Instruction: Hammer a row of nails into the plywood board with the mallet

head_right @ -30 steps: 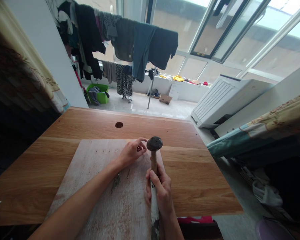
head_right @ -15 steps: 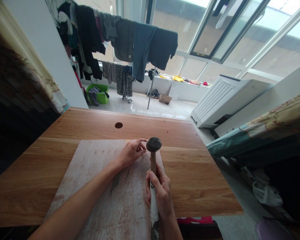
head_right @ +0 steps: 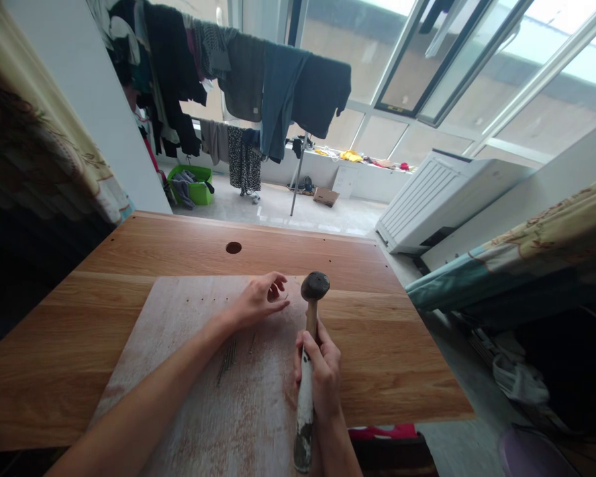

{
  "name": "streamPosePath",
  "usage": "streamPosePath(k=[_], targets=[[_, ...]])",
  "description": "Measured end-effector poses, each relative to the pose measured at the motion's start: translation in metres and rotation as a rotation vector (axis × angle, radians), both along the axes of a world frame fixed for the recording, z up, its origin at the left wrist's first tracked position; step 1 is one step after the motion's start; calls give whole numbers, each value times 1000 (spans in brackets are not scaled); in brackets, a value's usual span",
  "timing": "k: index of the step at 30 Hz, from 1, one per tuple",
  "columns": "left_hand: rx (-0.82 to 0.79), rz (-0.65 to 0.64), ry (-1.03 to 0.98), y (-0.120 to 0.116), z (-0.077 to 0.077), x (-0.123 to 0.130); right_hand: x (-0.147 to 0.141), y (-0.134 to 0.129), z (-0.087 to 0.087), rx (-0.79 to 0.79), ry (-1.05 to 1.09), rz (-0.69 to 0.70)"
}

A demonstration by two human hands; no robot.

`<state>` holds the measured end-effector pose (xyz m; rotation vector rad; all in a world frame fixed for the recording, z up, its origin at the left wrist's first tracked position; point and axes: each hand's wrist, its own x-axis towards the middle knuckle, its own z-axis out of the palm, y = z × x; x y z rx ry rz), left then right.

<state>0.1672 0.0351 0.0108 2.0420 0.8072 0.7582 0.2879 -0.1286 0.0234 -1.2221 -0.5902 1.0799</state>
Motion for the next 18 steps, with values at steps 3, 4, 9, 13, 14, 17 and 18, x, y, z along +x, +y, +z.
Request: streamPosePath(k=[3,4,9,13,14,17,18], targets=[[18,-104,186,5,21,-15,3,2,-2,-22,-2,0],[8,-162,275,7,28,-20,4,3,-3,-30,-3,1],[-36,-310,519,14,42,-35,4,2,-4,-50,-26,30],[-112,-416,535,20,33,-37,4,3,-5,-83,-57,69],[-116,-432,541,21,32,-38,4,4,-5,-89,-61,70],[-47,-446,562,17,33,-43,5,6,-6,-99,-57,68],[-6,-446,569,13,35,-45,6,6,-5,-97,-51,61]])
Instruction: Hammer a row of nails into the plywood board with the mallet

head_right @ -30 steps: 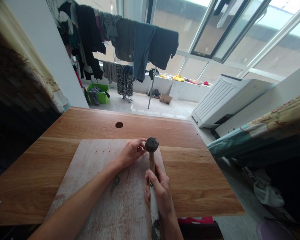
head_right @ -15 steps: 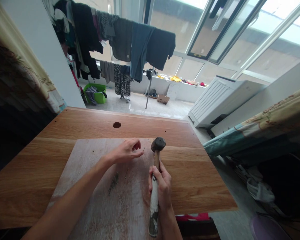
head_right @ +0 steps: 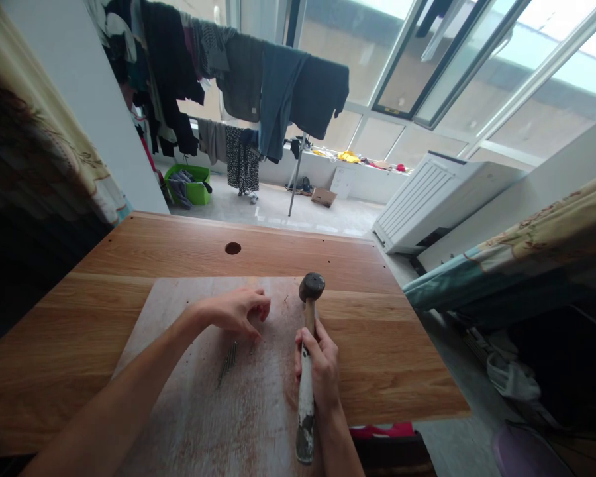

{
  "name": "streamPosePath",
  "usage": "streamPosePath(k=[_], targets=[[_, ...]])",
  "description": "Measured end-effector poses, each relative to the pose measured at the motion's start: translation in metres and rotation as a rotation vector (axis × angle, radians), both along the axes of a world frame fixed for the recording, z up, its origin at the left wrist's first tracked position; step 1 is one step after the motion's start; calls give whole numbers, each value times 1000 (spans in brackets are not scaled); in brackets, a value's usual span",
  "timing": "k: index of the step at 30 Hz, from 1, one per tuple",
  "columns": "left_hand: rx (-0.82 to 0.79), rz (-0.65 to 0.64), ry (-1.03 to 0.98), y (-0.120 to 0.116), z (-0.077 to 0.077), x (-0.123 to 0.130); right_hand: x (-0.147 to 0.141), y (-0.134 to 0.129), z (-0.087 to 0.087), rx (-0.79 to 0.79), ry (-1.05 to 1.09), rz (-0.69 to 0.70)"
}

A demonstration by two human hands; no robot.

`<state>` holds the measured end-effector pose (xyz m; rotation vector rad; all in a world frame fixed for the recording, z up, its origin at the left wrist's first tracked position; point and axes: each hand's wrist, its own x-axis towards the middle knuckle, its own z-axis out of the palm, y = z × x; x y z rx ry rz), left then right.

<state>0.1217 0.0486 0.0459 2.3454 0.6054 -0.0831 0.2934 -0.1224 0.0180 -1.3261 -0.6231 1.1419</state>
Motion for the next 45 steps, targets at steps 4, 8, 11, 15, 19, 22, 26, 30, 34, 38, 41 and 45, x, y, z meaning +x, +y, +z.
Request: streamPosePath(k=[4,8,11,15,19,22,26,30,34,38,41,45], targets=[[227,-63,-16,-28,10,-10,2,1,2,13,34,-28],[506,-187,-63,-54,11,-17,3,1,3,-1,46,-13],[596,-180,-84,-59,9,-20,2,2,3,-3,43,0],[596,-145,-35,-49,9,-22,1,3,3,5,46,-1],[488,-102,-12,-38,5,-22,3,3,2,7,57,-5],[444,-51,-36,-33,2,-21,5,3,3,2,81,-1],[428,-8,4,-31,7,-14,5,5,6,-13,75,3],[508,-8,87,-42,15,-3,3,6,7,-1,73,0],[601,-56,116,-58,17,3,3,6,7,-3,55,12],[511,-37,104,-53,13,2,3,5,5,7,77,26],[341,20,-99,-37,3,5,3,5,4,-4,73,29],[36,345,-520,-15,-20,17,4,5,4,-5,53,33]])
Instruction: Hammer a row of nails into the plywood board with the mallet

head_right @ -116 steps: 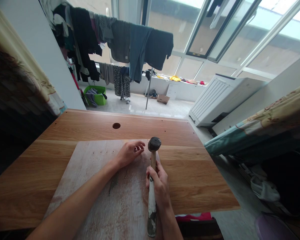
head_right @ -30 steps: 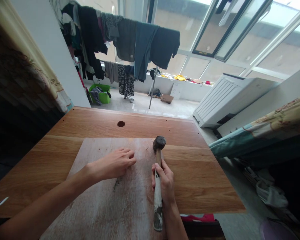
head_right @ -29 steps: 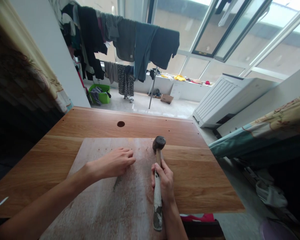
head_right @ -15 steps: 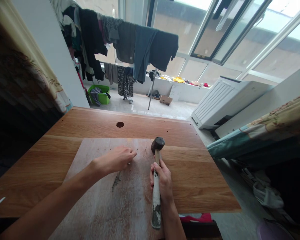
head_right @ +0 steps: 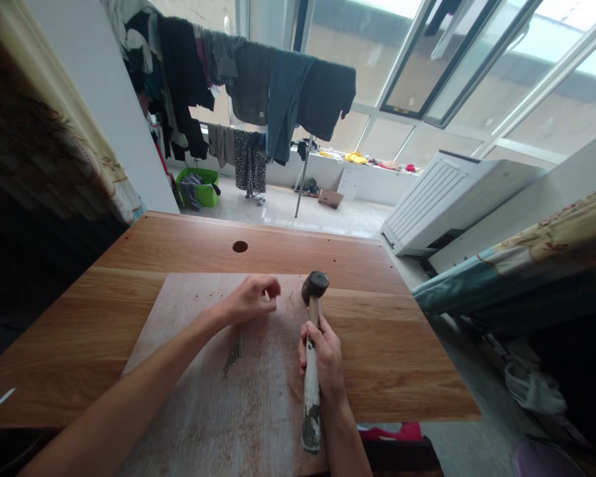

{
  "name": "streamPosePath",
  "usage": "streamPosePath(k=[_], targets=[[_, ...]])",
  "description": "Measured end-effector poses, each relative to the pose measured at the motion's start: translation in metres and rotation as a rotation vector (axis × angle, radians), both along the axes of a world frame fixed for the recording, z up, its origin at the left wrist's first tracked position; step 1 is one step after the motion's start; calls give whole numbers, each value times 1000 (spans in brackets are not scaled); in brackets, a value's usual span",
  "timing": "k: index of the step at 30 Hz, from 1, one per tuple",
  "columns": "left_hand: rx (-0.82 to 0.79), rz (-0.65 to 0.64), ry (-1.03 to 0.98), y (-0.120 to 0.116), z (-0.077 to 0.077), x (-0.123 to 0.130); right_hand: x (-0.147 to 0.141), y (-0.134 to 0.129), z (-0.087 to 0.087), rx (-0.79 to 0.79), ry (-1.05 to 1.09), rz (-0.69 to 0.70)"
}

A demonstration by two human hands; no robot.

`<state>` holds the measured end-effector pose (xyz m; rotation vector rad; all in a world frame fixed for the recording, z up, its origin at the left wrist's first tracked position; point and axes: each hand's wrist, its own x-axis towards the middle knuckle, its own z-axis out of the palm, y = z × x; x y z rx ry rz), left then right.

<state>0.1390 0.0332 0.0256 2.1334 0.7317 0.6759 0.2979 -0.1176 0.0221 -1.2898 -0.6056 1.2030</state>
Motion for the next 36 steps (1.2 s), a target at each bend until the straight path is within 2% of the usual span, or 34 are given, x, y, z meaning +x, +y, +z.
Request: streamPosePath(k=[2,6,12,17,24,29,36], targets=[[-38,104,-74,6,-11,4,0,0,0,-2,5,-7],[-73,108,-114,10,-22,4,-1,0,-1,5,30,-14],[-100,93,-124,8,-23,2,-2,-2,-1,19,29,-31],[-77,144,-113,4,-24,4,-4,-6,0,51,12,-37],[-58,144,-118,5,-24,4,-12,-13,2,95,96,103],[-64,134,-126,4,-25,6,-14,-15,-3,77,25,217],[-56,133,-119,4,-24,7,-17,-14,0,101,-32,237]])
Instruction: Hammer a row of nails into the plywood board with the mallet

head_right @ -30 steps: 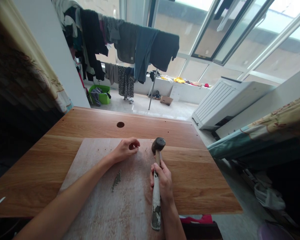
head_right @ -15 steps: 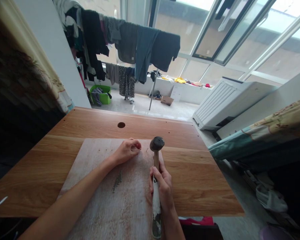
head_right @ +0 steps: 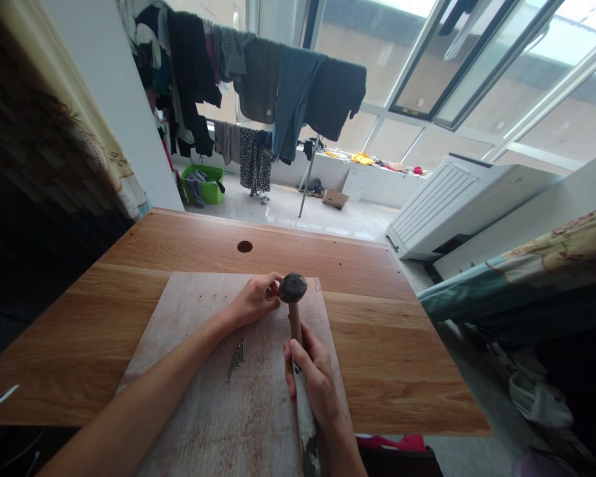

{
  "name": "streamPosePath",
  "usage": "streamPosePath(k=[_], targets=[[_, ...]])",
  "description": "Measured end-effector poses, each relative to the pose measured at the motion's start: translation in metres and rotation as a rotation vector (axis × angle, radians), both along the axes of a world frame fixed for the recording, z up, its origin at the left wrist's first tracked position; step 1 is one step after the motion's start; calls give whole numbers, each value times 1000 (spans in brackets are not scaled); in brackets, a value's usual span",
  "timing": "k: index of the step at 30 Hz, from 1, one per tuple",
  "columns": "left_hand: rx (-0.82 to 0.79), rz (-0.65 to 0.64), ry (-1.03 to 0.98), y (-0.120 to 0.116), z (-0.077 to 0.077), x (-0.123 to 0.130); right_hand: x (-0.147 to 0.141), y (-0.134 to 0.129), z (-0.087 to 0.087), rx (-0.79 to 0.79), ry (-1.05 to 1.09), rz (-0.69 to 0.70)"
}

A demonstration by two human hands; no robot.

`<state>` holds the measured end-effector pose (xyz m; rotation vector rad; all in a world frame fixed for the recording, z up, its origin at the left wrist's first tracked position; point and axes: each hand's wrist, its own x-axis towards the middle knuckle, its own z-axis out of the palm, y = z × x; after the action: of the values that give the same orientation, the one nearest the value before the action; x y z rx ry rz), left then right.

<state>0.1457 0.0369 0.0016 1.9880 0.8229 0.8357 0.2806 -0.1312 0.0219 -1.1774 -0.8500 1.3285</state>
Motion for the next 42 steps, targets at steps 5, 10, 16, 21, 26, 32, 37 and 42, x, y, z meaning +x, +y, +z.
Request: streamPosePath(k=[5,10,16,21,26,32,37,42], targets=[[6,-1,-3,1,-1,0,-1,1,3,7,-12,-15],[19,-11,-13,0,1,0,-3,1,4,-19,-80,-6],[37,-13,-23,0,1,0,-5,1,6,-27,-120,-27],[41,-9,-38,0,-1,1,-4,0,7,-23,-116,-27],[30,-10,-47,1,-4,1,-5,1,6,-7,-111,-31],[26,-10,-40,1,-5,0,-6,1,8,-9,-153,-32],[27,-9,-43,1,-6,0,-8,1,8,-22,-135,-56],[24,-3,-41,1,-8,1,-10,0,6,36,-82,-223]])
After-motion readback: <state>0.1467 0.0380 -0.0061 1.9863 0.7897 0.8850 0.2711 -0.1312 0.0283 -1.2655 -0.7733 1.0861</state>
